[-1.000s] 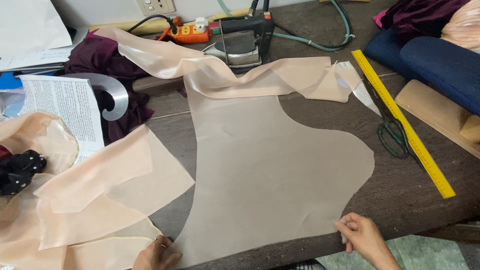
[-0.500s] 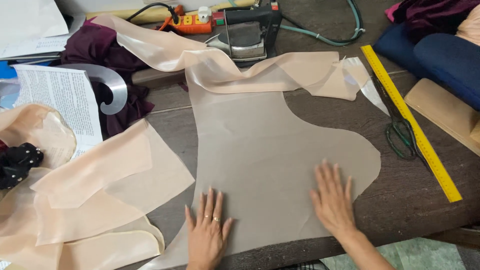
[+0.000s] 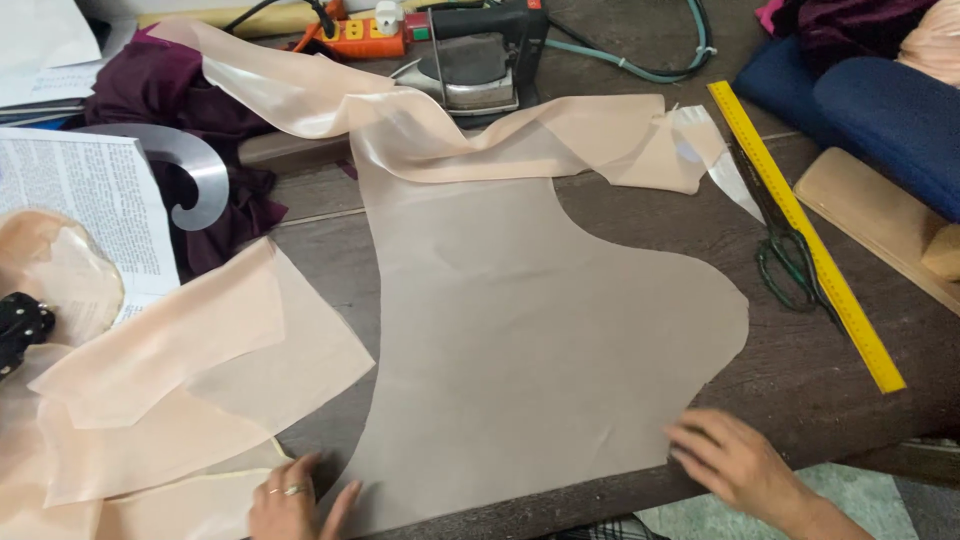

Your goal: Preparing and marking fabric pieces on a cutting table for garment assembly

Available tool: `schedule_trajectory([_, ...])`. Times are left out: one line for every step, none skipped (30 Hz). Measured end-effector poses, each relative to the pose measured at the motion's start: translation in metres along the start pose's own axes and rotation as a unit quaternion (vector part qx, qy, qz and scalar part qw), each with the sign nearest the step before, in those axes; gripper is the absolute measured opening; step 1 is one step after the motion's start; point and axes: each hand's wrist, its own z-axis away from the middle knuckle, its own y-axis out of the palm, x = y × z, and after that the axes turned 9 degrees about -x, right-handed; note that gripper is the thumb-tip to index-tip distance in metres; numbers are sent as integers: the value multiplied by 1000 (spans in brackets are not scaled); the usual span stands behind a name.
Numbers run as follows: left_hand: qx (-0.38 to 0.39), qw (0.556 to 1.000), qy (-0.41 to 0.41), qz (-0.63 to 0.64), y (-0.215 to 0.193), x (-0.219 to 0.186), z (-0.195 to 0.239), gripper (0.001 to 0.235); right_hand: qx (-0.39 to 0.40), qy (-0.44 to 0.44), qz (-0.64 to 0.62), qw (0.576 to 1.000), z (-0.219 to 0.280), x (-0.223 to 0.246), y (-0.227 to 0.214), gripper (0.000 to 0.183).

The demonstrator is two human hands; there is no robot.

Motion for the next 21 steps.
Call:
schedule_trajectory([60, 992, -71, -79, 3, 12, 6, 76, 29, -48, -18, 998, 4, 4, -5, 32])
schedule_trajectory([116, 970, -143, -159, 5, 26, 12, 84, 57, -97, -37, 993, 8, 9, -9, 26])
schedule_trajectory([116, 970, -143, -159, 8, 33, 14, 84, 57, -96, -37, 993, 17, 5, -5, 26])
schedule_trajectory([156, 961, -154, -166, 11, 42, 17, 87, 65, -109, -16, 992, 26, 2, -1, 30])
schedule_trajectory([196, 951, -165, -173, 13, 50, 19, 91, 72, -121, 5, 990, 35, -1, 4, 34])
schedule_trajectory([196, 951, -166, -174, 5, 44, 11, 91, 72, -122, 4, 990, 31, 1, 4, 34])
schedule_trajectory([258, 935, -171, -175, -2, 37, 3, 77, 67, -123, 11, 990, 27, 3, 4, 35])
schedule_trajectory([319, 915, -176, -175, -10, 30, -5, 63, 62, -123, 17, 990, 24, 5, 4, 35])
schedule_trajectory([320, 914, -176, -176, -10, 31, -2, 63, 62, -123, 16, 990, 25, 6, 6, 35])
schedule_trajectory([300, 928, -141, -171, -9, 31, 0, 53, 66, -117, 9, 991, 25, 5, 9, 31])
schedule_trajectory([280, 940, -106, -166, -10, 32, 2, 45, 70, -112, 1, 991, 25, 5, 11, 28])
schedule_trajectory([280, 939, -108, -166, -9, 33, 2, 45, 70, -113, 1, 991, 26, 3, 14, 28])
schedule_trajectory([289, 939, -107, -153, -9, 35, 1, 44, 58, -128, 5, 990, 27, 2, 16, 27])
schedule_trajectory([297, 939, -107, -139, -8, 36, 1, 44, 44, -143, 9, 989, 27, 0, 19, 26])
schedule_trajectory([296, 939, -109, -140, -8, 37, 2, 44, 44, -146, 9, 988, 26, 1, 19, 26])
schedule_trajectory([293, 942, -93, -134, -8, 39, 3, 43, 30, -145, 9, 989, 25, 2, 19, 23])
schedule_trajectory([289, 946, -76, -128, -7, 41, 3, 42, 17, -144, 8, 989, 23, 4, 20, 21])
schedule_trajectory([288, 946, -78, -128, -13, 38, -1, 42, 17, -146, 8, 989, 25, 3, 20, 21])
schedule_trajectory([317, 937, -79, -120, -18, 35, -6, 41, 23, -135, 5, 991, 26, 2, 21, 20])
schedule_trajectory([347, 928, -79, -111, -23, 31, -11, 41, 29, -125, 1, 992, 28, 0, 21, 19])
schedule_trajectory([346, 928, -81, -111, -23, 31, -10, 41, 29, -126, 1, 992, 28, 1, 21, 19])
